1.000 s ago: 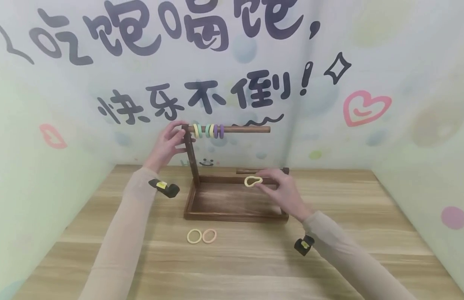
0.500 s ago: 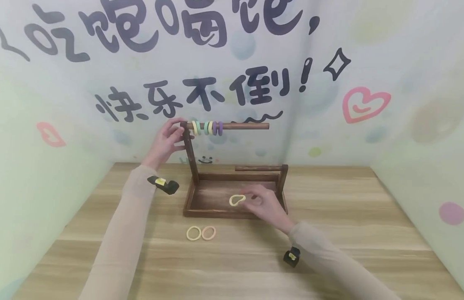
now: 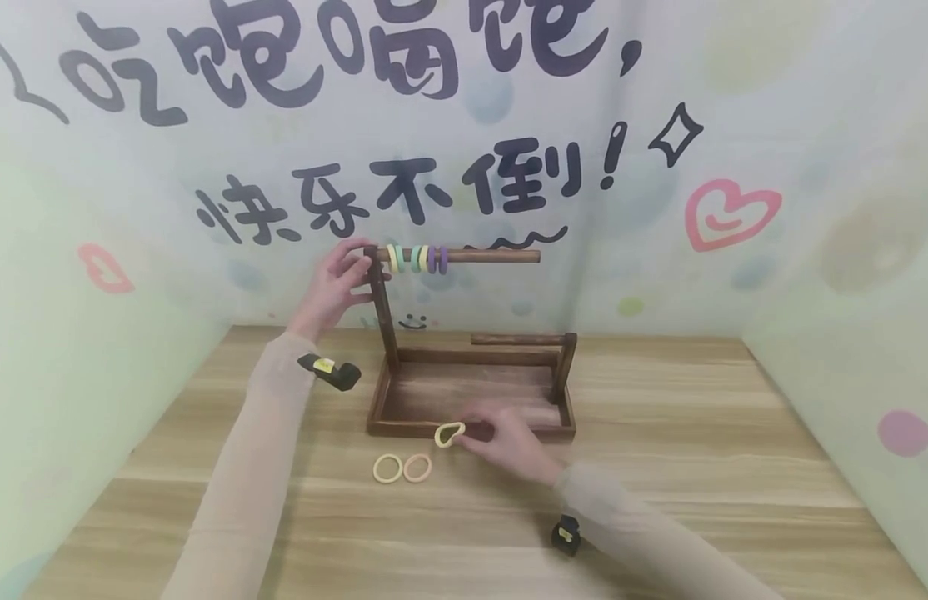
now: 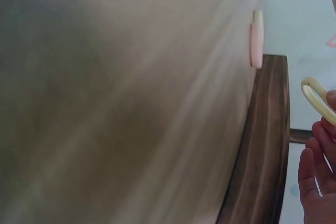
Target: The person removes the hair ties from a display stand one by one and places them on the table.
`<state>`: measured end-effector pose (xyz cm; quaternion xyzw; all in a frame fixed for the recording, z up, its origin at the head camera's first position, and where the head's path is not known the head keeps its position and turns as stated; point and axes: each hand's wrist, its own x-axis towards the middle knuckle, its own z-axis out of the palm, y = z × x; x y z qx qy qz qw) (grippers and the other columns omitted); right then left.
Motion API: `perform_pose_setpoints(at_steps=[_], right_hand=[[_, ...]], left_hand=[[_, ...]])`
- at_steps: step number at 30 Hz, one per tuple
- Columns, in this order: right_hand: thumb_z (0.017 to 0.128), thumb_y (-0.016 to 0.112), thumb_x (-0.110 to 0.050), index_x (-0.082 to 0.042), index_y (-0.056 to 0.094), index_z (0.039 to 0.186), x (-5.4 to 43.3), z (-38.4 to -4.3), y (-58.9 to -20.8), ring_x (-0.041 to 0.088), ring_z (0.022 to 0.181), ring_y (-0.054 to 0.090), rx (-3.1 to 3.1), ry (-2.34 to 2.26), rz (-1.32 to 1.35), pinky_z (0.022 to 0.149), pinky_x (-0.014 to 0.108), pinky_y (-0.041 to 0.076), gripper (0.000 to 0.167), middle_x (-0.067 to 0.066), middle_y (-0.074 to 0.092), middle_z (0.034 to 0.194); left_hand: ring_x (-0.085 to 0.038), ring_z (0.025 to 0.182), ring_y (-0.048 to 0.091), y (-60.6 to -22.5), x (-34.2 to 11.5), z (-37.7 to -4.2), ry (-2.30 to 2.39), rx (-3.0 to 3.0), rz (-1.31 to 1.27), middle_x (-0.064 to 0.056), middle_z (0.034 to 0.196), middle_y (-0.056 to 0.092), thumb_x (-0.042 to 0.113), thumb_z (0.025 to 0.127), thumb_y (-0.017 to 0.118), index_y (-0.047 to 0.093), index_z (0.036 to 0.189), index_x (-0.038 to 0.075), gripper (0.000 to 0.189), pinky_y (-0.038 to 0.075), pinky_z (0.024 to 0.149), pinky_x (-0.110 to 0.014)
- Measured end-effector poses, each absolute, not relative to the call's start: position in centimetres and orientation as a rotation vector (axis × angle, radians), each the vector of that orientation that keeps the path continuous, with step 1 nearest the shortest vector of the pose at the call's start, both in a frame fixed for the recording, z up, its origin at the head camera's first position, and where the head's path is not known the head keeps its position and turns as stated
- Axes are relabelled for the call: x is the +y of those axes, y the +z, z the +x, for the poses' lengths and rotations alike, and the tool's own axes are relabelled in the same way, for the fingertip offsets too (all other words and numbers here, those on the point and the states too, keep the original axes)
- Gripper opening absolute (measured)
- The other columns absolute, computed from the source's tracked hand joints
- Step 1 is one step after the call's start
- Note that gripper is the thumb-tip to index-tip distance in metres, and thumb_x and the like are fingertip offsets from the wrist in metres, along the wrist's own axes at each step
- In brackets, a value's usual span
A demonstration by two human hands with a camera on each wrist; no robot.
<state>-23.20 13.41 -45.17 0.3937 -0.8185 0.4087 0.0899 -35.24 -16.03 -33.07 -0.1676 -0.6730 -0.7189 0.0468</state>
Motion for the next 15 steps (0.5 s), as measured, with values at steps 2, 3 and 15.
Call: perform_pose_setpoints(at_steps=[2, 3, 15], right_hand=[[0.083, 0.076, -0.011, -0.001, 0.069, 0.107, 13.21, -22.81, -45.49, 0.026, 0.104, 0.063, -2.461, 1.212, 1.184, 0.094, 0.043, 0.048, 0.027, 0.01, 0.069, 0.108], [0.083, 0.076, -0.012, -0.003, 0.069, 0.107, 13.11, -22.69, -45.7, 0.025, 0.105, 0.063, -2.475, 1.211, 1.185, 0.094, 0.042, 0.048, 0.026, 0.008, 0.069, 0.108], [0.086, 0.074, -0.008, 0.001, 0.069, 0.106, 12.5, -22.46, -45.63, 0.014, 0.087, 0.067, -2.571, 1.369, 1.18, 0.076, 0.028, 0.055, 0.023, 0.007, 0.071, 0.097]], left_hand=[[-0.025, 0.1, 0.065, -33.22, -15.97, -35.29, -2.204, -2.056, -0.519, -0.009, 0.108, 0.056, 0.019, 0.1, 0.054, 0.051, 0.13, 0.012, 0.031, 0.051, 0.086, -0.053], [-0.025, 0.1, 0.065, -33.31, -15.96, -35.33, -2.204, -2.058, -0.52, -0.009, 0.107, 0.056, 0.019, 0.1, 0.054, 0.051, 0.13, 0.012, 0.032, 0.051, 0.086, -0.053], [-0.028, 0.102, 0.064, -33.07, -16.35, -35.56, -2.198, -2.06, -0.518, -0.01, 0.107, 0.055, 0.02, 0.1, 0.054, 0.053, 0.128, 0.016, 0.029, 0.049, 0.088, -0.056]])
